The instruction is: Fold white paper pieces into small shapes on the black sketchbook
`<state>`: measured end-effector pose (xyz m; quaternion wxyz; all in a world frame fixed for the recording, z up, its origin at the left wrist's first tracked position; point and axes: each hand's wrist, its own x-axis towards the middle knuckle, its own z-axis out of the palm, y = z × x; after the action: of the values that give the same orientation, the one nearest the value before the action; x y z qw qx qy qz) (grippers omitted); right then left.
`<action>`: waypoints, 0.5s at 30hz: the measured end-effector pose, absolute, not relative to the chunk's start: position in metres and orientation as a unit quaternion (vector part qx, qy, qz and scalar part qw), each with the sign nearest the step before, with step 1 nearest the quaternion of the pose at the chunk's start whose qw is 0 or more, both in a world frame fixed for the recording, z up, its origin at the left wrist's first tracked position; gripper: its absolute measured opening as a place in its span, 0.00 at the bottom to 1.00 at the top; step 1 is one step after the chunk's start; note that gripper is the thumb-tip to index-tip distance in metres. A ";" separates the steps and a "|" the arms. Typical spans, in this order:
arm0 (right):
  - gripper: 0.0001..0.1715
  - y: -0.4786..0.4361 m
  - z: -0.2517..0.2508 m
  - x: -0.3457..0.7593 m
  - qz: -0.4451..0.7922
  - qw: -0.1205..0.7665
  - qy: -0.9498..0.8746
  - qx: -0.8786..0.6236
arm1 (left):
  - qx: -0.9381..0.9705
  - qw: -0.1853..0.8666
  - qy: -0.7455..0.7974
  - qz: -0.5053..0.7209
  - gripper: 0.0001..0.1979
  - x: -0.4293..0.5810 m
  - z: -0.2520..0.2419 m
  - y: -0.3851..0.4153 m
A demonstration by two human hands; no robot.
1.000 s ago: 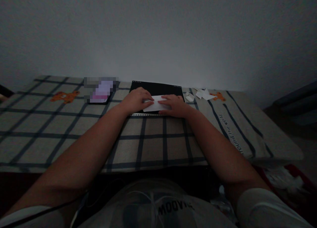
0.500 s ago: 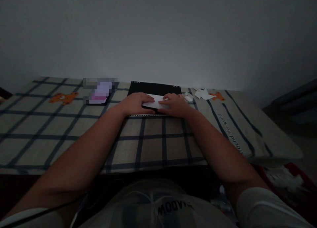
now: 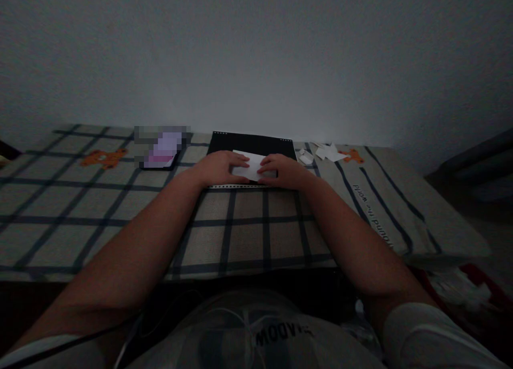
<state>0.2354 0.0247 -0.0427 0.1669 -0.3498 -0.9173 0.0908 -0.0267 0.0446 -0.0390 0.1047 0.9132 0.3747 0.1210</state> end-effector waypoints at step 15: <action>0.14 0.025 -0.045 0.225 0.073 0.194 -0.893 -0.400 | 0.880 -0.032 0.412 0.235 0.20 -0.021 -0.033 0.042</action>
<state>0.2254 0.0255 -0.0448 0.1939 -0.4003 -0.8926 0.0735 -0.0209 0.0419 -0.0329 -0.0318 0.8797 0.4120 0.2354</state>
